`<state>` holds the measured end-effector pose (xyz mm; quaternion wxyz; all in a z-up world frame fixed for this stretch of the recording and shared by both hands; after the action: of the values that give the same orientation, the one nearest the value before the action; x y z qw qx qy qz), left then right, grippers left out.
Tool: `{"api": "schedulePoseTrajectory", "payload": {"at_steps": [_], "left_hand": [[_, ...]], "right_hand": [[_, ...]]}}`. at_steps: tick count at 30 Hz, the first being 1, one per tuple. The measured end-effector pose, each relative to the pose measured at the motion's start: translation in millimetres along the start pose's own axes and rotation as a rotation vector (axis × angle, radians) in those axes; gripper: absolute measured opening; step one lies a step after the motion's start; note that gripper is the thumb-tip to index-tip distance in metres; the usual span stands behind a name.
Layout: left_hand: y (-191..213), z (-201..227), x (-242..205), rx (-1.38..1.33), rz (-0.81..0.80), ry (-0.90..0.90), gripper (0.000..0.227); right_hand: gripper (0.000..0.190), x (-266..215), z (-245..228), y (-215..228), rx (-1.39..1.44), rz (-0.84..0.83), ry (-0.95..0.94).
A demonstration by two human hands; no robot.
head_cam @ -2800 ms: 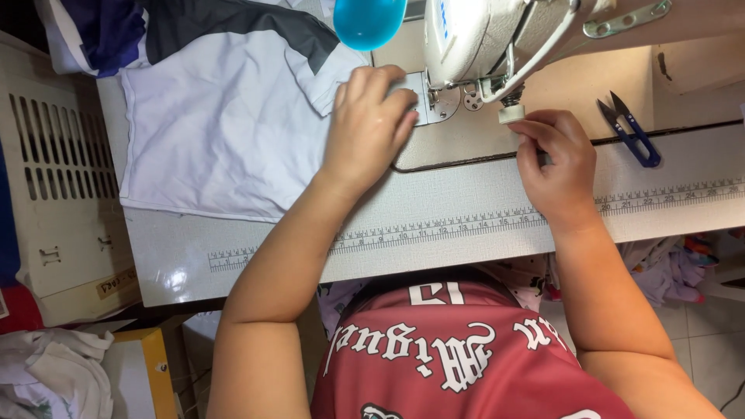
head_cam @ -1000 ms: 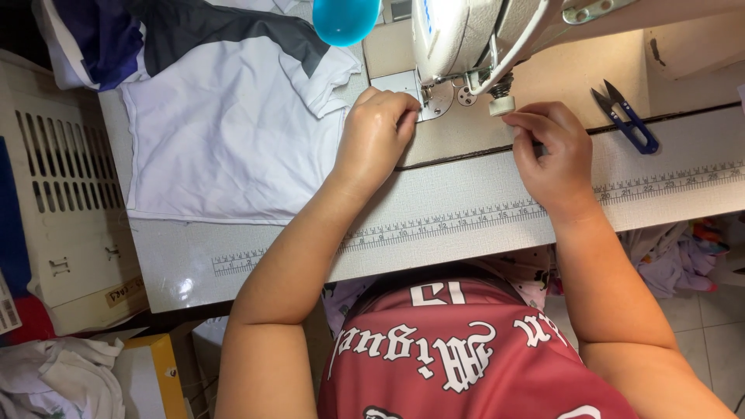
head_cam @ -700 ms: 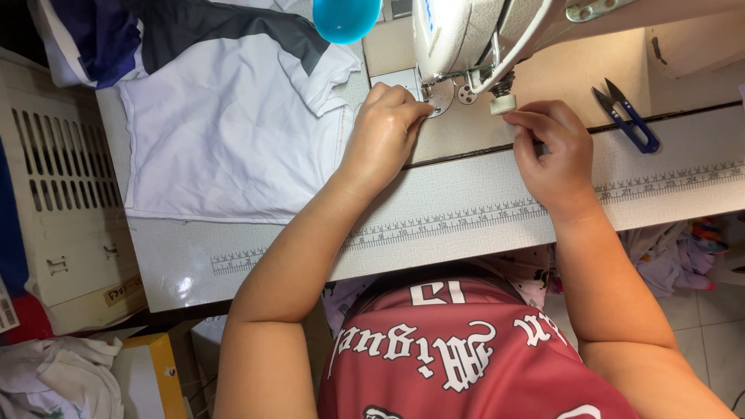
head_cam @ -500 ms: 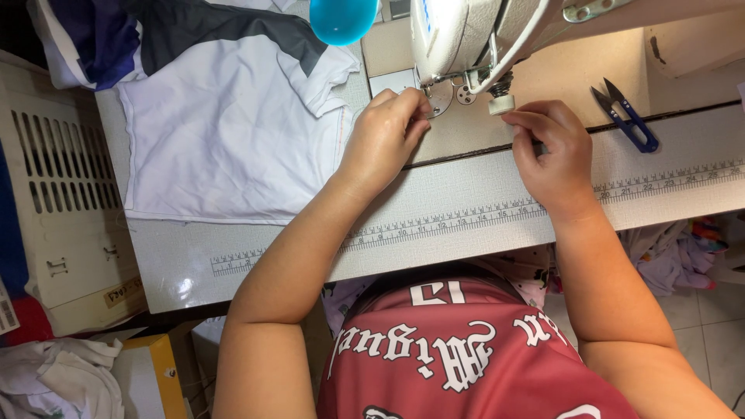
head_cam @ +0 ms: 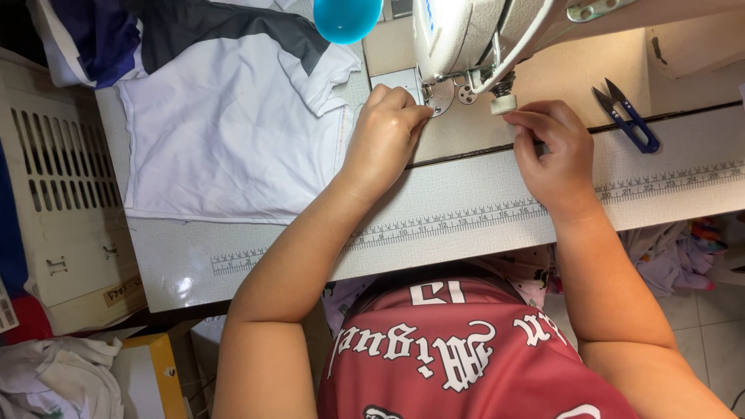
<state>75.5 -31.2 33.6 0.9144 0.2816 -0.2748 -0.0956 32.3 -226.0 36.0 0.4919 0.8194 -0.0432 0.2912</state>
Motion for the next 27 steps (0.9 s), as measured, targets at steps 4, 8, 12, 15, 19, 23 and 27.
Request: {"api": "schedulePoseTrajectory", "payload": {"at_steps": [4,8,12,15,19,23,27], "left_hand": [[3.6,4.6,0.6,0.05,0.021,-0.067,0.004],[9.7,-8.3,1.8,0.079,0.024,-0.048,0.006],[19.9,-27.4,3.7,0.218,0.057,-0.051,0.023],[29.6,-35.9,5.4,0.319,0.086,0.019,0.034],[42.2,-32.2,8.0,0.314,0.129,0.146,0.059],[51.7,-9.0,10.1,0.242,0.181,0.059,0.044],[22.8,-22.3,7.3,0.198,0.012,0.042,0.028]], "right_hand": [[0.018,-0.3,0.5,-0.9,-0.01,-0.006,0.001],[0.019,1.1,-5.2,2.8,0.003,-0.002,-0.004],[0.024,1.6,-4.7,1.3,0.063,-0.061,-0.077],[0.023,2.4,-6.5,2.6,0.055,-0.057,-0.064],[0.021,3.4,-9.0,4.1,0.053,-0.052,-0.033],[0.021,3.3,-8.7,5.0,0.066,-0.041,-0.04],[0.021,0.5,-6.0,4.4,0.058,-0.039,-0.056]]}}
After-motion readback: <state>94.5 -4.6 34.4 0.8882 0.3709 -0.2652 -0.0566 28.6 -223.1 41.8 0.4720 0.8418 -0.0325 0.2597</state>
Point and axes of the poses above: each hand's wrist, its own x-axis towards the middle knuckle, its own y-axis out of the back of the hand, z = x × y, the point moved 9 cm from there along x, towards the middle knuckle, and after that the axes turned 14 degrees about -x, right-handed, at the moved point
